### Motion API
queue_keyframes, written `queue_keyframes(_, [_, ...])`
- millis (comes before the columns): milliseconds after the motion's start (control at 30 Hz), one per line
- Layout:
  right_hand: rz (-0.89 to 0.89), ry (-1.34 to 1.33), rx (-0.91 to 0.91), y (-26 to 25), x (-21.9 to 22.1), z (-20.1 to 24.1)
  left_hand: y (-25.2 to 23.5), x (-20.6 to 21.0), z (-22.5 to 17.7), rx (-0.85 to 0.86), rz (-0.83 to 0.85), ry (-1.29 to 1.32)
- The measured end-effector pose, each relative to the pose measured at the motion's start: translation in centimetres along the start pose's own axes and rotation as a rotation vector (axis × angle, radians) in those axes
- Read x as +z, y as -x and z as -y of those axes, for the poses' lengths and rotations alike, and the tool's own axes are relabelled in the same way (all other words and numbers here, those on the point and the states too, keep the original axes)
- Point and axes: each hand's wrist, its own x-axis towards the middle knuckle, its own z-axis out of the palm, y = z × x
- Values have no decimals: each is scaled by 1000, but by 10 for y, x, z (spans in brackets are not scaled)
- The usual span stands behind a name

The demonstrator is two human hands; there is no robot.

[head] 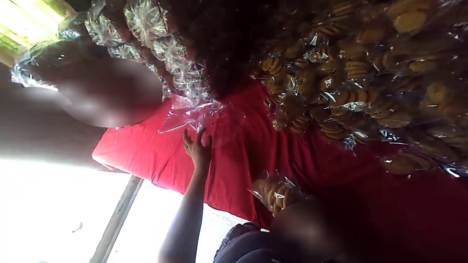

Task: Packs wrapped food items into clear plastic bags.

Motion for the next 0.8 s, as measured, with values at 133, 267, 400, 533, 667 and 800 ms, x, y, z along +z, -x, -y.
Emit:
queue_keyframes(133, [-111,130,-263,-5,-11,16,23,34,-67,516,218,86])
queue_keyframes(267, [-327,221,-441,2,-31,29,43,104,-138,805,553,113])
queue_keyframes(400, [-382,348,-517,25,-53,23,19,167,-199,544,711,-167])
queue_keyframes(533, [-503,441,-434,56,-32,28,-7,228,-194,414,577,-172])
queue_keyframes(667, [-498,570,-661,72,-63,-4,-35,198,-158,56,626,668])
queue_keyframes(800, [-492,617,-521,79,-48,16,-33,143,-100,-209,785,917])
